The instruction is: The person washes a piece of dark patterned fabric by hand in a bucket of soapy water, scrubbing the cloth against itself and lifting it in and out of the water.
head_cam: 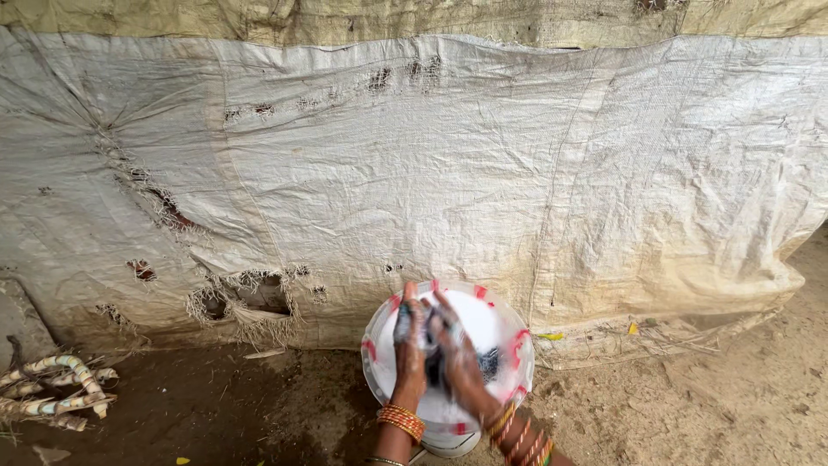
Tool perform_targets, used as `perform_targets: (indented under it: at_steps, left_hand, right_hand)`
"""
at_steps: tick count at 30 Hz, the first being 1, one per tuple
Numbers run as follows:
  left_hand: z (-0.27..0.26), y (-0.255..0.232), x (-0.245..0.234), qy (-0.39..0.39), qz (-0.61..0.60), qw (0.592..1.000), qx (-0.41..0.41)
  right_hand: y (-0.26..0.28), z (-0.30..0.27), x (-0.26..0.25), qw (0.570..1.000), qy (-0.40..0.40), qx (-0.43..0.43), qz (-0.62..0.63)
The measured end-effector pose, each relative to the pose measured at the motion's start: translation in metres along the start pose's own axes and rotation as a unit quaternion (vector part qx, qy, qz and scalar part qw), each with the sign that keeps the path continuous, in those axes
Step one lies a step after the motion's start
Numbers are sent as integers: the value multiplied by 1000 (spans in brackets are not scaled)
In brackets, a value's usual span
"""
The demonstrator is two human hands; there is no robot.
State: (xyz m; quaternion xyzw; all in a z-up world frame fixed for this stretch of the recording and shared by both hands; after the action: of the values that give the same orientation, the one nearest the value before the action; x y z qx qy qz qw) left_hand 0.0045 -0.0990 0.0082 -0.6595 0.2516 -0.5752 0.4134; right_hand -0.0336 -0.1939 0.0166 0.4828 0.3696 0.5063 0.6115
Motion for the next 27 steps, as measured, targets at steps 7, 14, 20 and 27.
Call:
perform_targets:
  at_steps: [7, 14, 20, 27]
  left_hand:
    - [-9, 74, 3, -9, -96, 984, -152]
    - [23, 70, -30, -91, -770, 548, -314]
    - [-4, 70, -15, -37, -183, 962, -200]
    - [1, 59, -34, -61, -97, 988, -102]
  right_hand:
    - [-15, 65, 11, 978, 63, -198, -28]
    - [-45, 79, 17, 974, 73, -204, -70]
    - [-33, 80, 8, 949, 115, -293, 1]
    - [-78, 78, 3, 991, 59, -67, -95]
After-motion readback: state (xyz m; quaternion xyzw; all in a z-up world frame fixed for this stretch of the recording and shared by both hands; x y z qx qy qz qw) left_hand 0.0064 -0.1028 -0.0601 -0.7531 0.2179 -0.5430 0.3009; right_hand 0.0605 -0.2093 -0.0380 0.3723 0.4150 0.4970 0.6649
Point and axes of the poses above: each hand's wrist, its own z-axis towards the middle knuckle, its own x-axis out of the palm, y = z × x, the point moved 2 cm from there along z, towards the middle knuckle, and after that the axes turned 13 degrees about -y, right-handed, at the moved point
